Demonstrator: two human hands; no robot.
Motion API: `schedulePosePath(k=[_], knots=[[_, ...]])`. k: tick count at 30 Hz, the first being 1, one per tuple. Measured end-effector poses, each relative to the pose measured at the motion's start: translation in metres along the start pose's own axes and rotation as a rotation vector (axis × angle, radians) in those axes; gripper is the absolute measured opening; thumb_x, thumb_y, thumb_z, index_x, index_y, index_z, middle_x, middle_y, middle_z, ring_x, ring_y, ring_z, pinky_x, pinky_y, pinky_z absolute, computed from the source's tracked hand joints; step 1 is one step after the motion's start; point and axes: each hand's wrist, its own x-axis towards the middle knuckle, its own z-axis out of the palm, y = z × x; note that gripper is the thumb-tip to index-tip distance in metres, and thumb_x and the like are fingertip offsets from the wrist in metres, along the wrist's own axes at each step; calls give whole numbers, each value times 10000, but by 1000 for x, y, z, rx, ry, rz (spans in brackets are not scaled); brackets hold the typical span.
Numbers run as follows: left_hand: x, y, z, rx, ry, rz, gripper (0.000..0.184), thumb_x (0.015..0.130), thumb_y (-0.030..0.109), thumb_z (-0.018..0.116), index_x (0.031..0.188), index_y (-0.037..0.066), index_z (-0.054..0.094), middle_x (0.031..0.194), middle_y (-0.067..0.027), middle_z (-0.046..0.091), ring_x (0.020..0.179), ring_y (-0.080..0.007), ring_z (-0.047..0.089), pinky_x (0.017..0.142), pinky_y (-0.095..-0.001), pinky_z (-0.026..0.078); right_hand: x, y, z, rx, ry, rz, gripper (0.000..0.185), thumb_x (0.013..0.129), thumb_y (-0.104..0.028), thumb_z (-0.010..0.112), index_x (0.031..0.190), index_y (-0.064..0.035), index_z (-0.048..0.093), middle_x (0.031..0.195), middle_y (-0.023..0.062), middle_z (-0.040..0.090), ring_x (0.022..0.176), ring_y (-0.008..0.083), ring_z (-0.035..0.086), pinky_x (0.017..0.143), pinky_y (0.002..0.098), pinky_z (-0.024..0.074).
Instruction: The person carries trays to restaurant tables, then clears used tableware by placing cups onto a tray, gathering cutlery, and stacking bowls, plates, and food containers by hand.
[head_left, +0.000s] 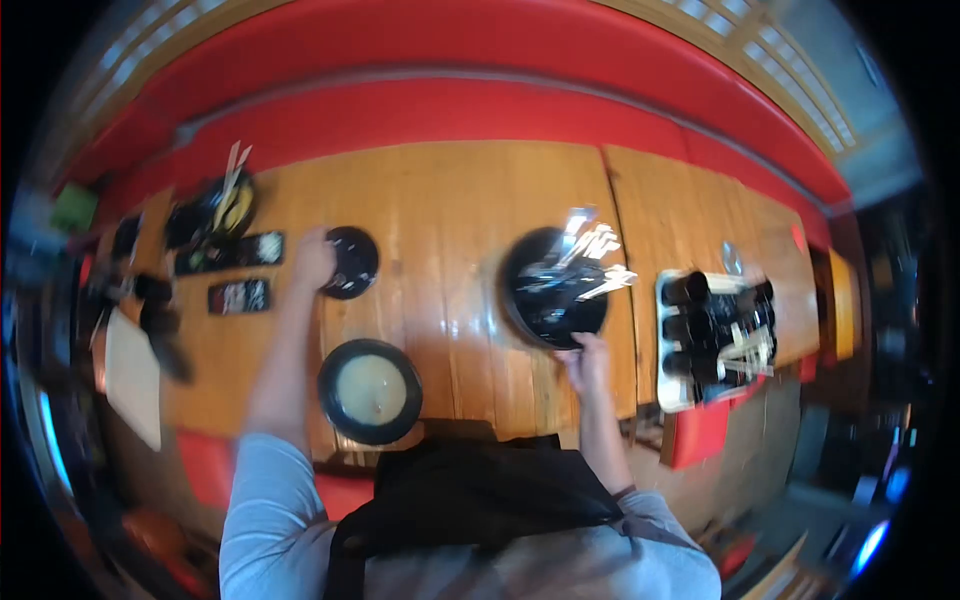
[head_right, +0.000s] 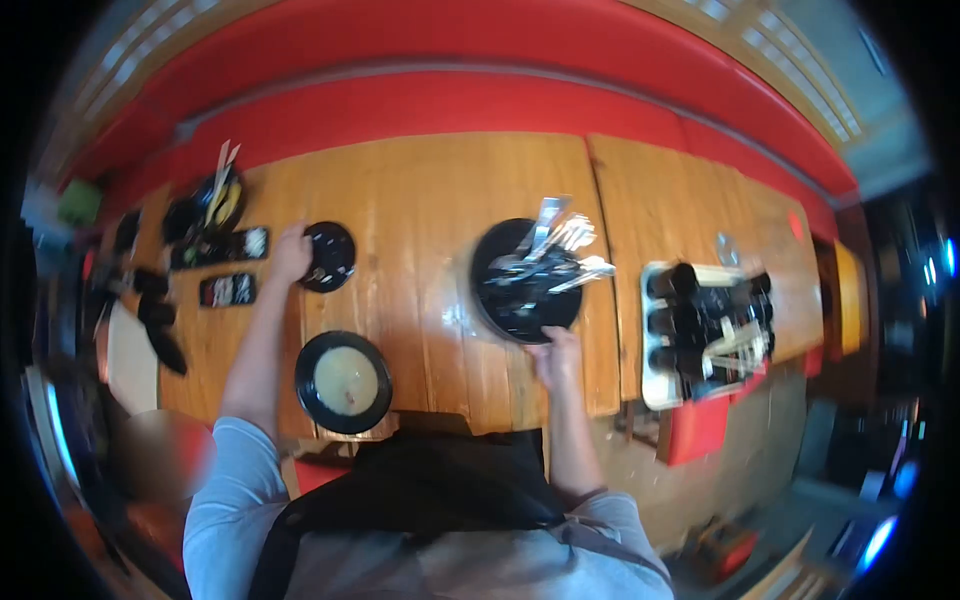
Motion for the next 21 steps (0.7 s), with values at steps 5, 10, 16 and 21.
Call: schedulePosePath(k=[5,10,16,21], knots=[[31,-62,28,143,-183,-79,212,846,186,483,866,9,597,853,-204,602,855,-364,568,767,-442,442,-39,68,23,29,45,-18,267,778,-6,451,1030,75,483,884,173,619,669,253,639,530,330,556],[27,-81,33,-16,-261,-155,196,812,217,567,820,27,615,798,-159,631,775,-278,605,696,-375,466,-56,88,36,78,31,-56,254,803,-5,427,1039,55,498,885,141,624,705,222,636,582,332,551],[28,-94,39,-529,-369,-109,161,850,162,489,822,11,536,721,-93,551,678,-207,525,654,-345,446,-59,70,6,-297,-139,100,317,914,-270,442,1019,7,555,818,101,635,633,178,634,542,299,513],[28,9,-42,-165,95,325,124,904,126,440,860,9,443,723,-112,465,669,-209,484,622,-345,405,-116,-37,23,-1248,-301,-1,416,912,-369,424,962,4,602,673,120,621,519,172,610,546,290,490]])
